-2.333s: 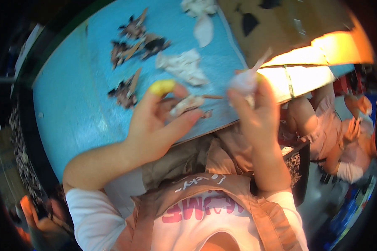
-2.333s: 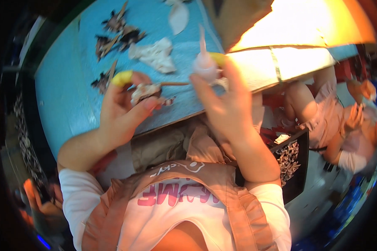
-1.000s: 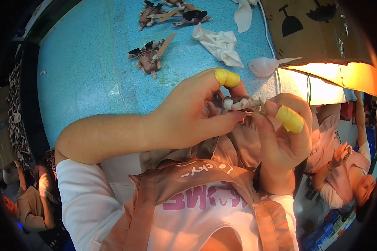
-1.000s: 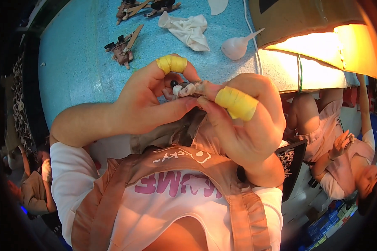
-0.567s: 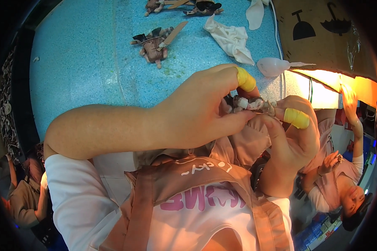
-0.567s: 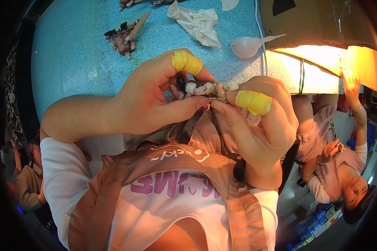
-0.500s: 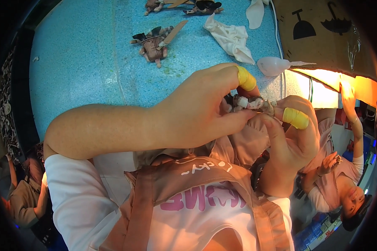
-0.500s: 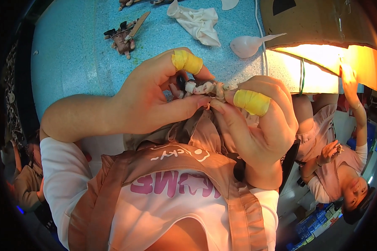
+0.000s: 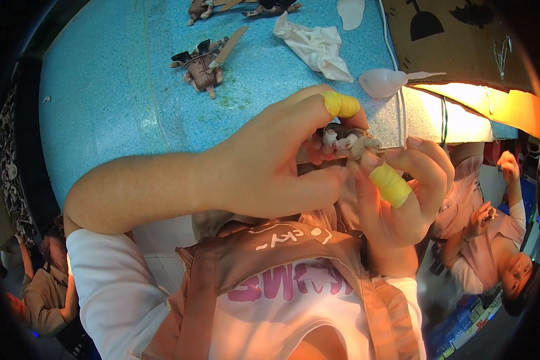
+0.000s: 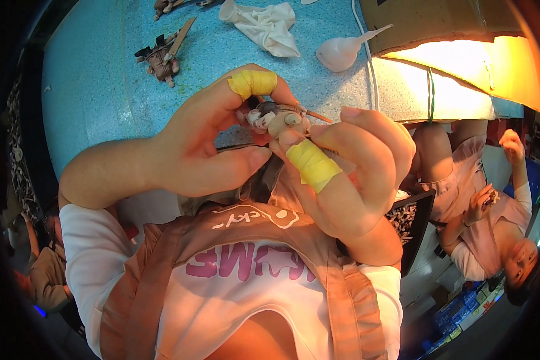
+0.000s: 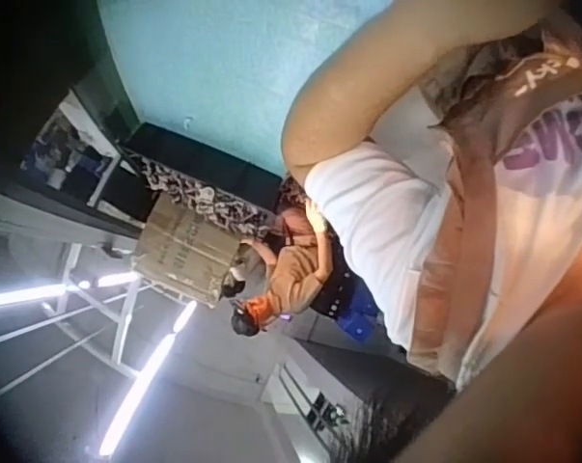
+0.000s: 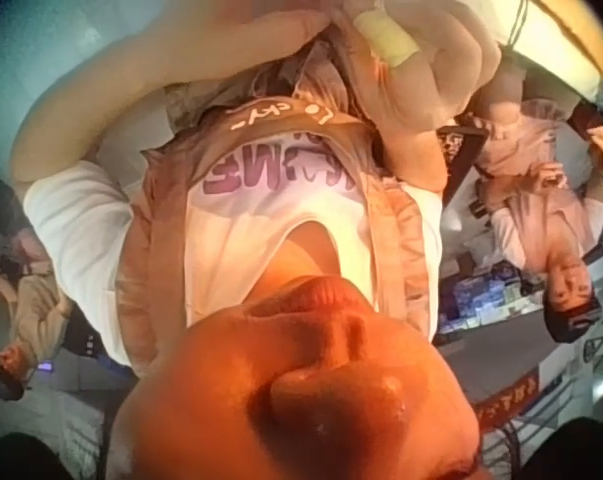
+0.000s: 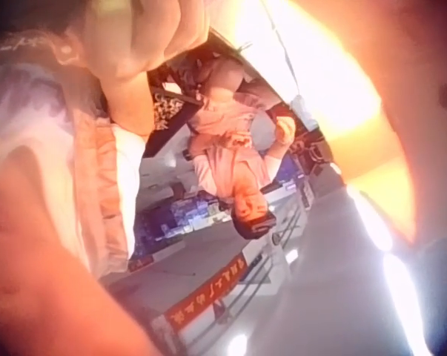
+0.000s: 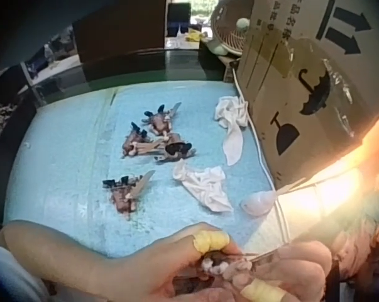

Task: The person assembles small plastic toy parts into figurines by applying glue from a glue bottle.

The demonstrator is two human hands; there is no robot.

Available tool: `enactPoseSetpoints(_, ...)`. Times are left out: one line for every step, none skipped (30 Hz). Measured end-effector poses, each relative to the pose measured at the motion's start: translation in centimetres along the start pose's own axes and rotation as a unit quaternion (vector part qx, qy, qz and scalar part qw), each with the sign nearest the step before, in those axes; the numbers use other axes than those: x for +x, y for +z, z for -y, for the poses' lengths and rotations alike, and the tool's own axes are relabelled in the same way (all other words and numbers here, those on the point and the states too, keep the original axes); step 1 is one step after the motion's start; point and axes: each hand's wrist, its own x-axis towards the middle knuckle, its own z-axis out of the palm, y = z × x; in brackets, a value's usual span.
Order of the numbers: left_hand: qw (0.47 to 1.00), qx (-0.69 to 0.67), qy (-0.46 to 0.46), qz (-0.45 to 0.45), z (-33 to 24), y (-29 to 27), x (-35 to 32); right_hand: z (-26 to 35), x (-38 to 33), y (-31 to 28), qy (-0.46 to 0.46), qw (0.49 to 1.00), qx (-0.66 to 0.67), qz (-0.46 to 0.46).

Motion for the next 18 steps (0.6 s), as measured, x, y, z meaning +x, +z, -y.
enactPoseSetpoints(0.998,-0.062,-0.027,0.013,0.0,0.0,-0.2,0.0,-0.3,-0.1,-0.007,1.000,-0.009,-0.002)
enactPoseSetpoints(0.998,-0.061,-0.025,0.016,0.0,-0.1,-0.2,0.1,-0.5,0.0,-0.006,1.000,-0.011,-0.004)
enactPoseSetpoints(1.000,-0.004,0.016,0.026,0.1,-0.3,-0.1,0.1,-0.8,0.1,0.023,0.998,0.056,-0.010)
enactPoseSetpoints(0.996,0.053,0.058,0.035,0.3,-0.4,-0.1,0.1,-1.1,0.1,0.051,0.991,0.123,-0.015)
enactPoseSetpoints(0.996,0.055,0.061,0.037,0.4,-0.5,0.0,0.1,-1.4,0.2,0.050,0.991,0.121,-0.018)
enactPoseSetpoints(0.989,0.091,0.106,0.037,0.6,-0.6,0.1,0.1,-1.7,0.3,0.102,0.978,0.178,-0.030)
enactPoseSetpoints(0.980,0.126,0.151,0.037,0.7,-0.7,0.0,0.1,-1.9,0.5,0.153,0.959,0.234,-0.042)
enactPoseSetpoints(0.979,0.128,0.152,0.039,0.8,-0.7,0.0,0.2,-2.1,0.7,0.165,0.955,0.243,-0.045)
enactPoseSetpoints(0.977,0.137,0.161,0.038,0.7,-0.7,-0.1,0.3,-2.0,1.0,0.165,0.954,0.245,-0.046)
enactPoseSetpoints(0.974,0.145,0.170,0.037,0.6,-0.7,-0.2,0.4,-2.0,1.2,0.165,0.952,0.256,-0.042)
enactPoseSetpoints(0.974,0.147,0.169,0.038,0.7,-0.8,-0.3,0.6,-2.0,1.4,0.165,0.949,0.267,-0.039)
enactPoseSetpoints(0.969,0.165,0.181,0.032,0.7,-0.8,-0.3,0.7,-1.8,1.4,0.165,0.948,0.268,-0.039)
enactPoseSetpoints(0.964,0.182,0.194,0.025,0.8,-0.9,-0.3,0.8,-1.6,1.3,0.162,0.952,0.258,-0.025)
enactPoseSetpoints(0.964,0.183,0.193,0.025,0.9,-0.8,-0.3,0.9,-1.4,1.2,0.160,0.956,0.247,-0.011)
enactPoseSetpoints(0.958,0.202,0.201,0.011,1.0,-0.7,-0.4,1.0,-1.4,1.3,0.161,0.955,0.248,-0.012)
enactPoseSetpoints(0.952,0.221,0.210,-0.003,1.1,-0.6,-0.5,1.1,-1.4,1.4,0.160,0.958,0.237,-0.011)
enactPoseSetpoints(0.953,0.222,0.208,-0.002,1.1,-0.5,-0.5,1.2,-1.4,1.4,0.159,0.961,0.227,-0.011)
enactPoseSetpoints(0.946,0.246,0.212,-0.006,1.1,-0.5,-0.5,1.2,-1.4,1.4,0.160,0.961,0.227,-0.010)
